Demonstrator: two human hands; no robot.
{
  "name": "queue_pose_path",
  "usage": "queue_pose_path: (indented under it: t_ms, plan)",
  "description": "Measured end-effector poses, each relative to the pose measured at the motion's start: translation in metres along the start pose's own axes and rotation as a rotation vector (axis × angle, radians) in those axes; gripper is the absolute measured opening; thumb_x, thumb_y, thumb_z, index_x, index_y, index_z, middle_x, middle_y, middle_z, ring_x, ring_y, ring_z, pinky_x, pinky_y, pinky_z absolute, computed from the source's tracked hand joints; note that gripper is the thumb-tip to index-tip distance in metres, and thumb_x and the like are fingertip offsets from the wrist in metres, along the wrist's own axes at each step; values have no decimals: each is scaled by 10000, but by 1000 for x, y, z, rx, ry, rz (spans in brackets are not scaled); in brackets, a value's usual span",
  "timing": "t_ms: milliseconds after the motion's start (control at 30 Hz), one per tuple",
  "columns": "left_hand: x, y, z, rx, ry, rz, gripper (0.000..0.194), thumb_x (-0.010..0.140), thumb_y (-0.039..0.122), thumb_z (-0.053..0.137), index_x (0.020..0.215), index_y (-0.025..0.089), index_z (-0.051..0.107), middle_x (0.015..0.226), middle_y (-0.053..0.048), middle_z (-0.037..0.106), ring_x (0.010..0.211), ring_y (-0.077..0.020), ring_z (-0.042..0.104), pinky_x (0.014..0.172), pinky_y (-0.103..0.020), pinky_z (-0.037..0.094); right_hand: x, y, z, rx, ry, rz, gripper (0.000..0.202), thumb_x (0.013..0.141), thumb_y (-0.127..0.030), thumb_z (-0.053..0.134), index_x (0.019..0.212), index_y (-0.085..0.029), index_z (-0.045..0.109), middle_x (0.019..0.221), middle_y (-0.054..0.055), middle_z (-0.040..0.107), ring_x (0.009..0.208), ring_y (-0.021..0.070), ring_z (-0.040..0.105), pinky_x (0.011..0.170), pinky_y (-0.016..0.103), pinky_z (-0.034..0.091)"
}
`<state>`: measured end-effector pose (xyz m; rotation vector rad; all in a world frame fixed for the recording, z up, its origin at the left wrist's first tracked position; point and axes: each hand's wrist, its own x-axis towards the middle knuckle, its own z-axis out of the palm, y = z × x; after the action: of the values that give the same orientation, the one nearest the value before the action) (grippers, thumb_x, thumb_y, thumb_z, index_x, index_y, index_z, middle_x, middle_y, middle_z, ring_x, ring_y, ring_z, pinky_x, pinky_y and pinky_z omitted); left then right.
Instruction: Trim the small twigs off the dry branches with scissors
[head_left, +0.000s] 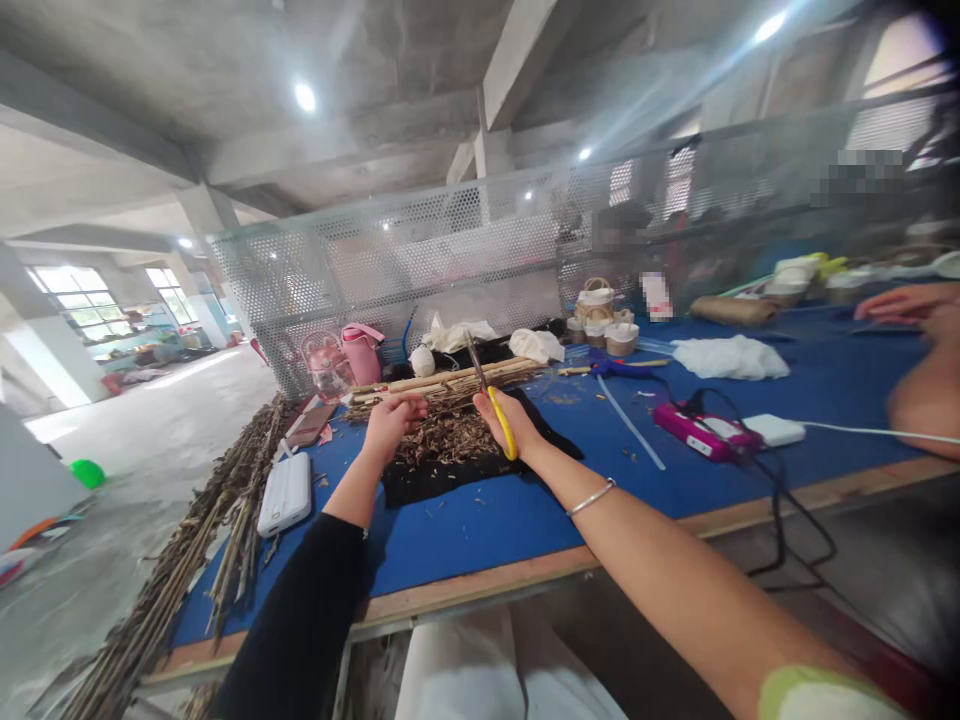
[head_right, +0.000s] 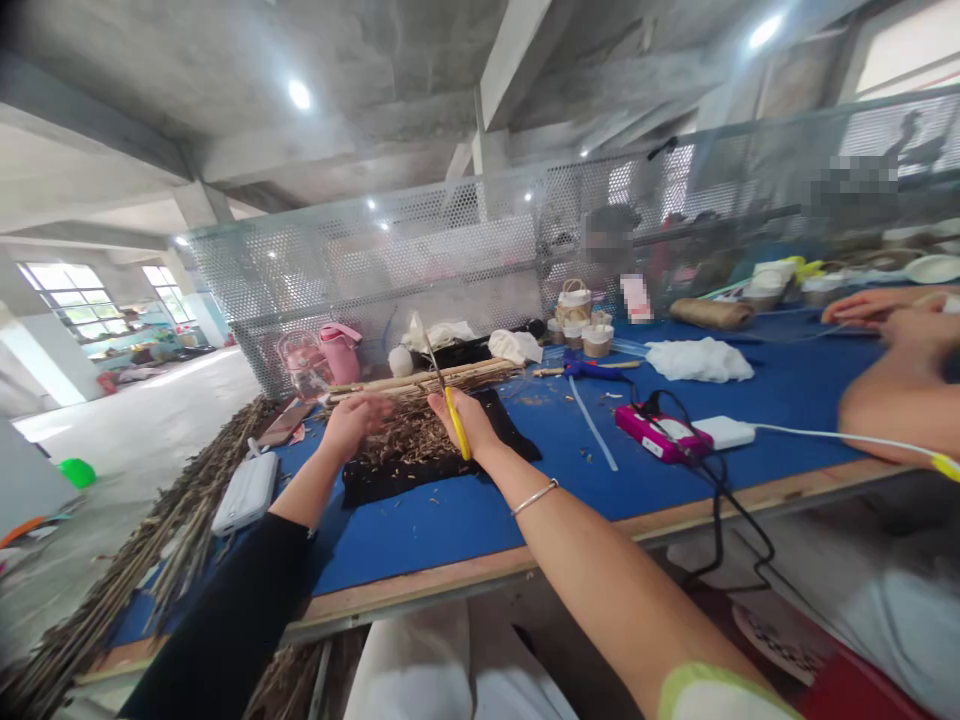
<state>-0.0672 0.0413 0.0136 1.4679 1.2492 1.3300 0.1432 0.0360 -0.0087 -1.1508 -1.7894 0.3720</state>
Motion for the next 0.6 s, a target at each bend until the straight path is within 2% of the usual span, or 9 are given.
queue_pose_path:
  t_ms: [133, 267, 400, 500, 600]
  plan:
    - [-6, -13, 1, -132, -130, -106, 259, 758, 283, 430, 889, 146, 607, 940, -86, 673, 854, -158, 630, 690, -251, 497, -3, -4, -1, -109, -45, -86, 469, 817, -627, 297, 702, -196, 444, 659, 28, 539, 617, 156, 510, 584, 241, 357]
    - [-14, -13, 4, -141, -95, -108, 257, 717, 318, 552, 881, 124, 591, 867, -96, 678, 768, -154, 638, 578, -213, 469, -4, -6, -1, -113, -71, -70, 456, 822, -610, 308, 729, -191, 462, 689, 39, 556, 655, 162, 522, 602, 237, 359]
    - [-25, -11, 12, -158, -136, -110, 259, 653, 250, 631, 866, 132, 542, 768, -67, 676, 619, -120, 623, 459, -165, 380, -4, -5, -1, -119, -69, -41, 460, 813, -620, 312, 727, -196, 471, 695, 37, 564, 665, 163, 528, 599, 234, 353]
    - [-31, -9, 20, -174, -140, -117, 314, 654, 215, 633, 923, 144, 487, 718, -50, 668, 571, -110, 613, 438, -153, 350, -4, -3, 2, -185, -69, 22, 450, 798, -619, 354, 697, -199, 481, 659, 28, 555, 629, 155, 518, 575, 232, 343]
    - [-34, -8, 29, -206, -133, -93, 395, 681, 190, 609, 1038, 143, 445, 743, -55, 668, 614, -113, 622, 456, -155, 361, -4, -2, 4, -231, -60, 64, 424, 795, -599, 383, 693, -202, 489, 642, 18, 552, 592, 144, 503, 554, 229, 331]
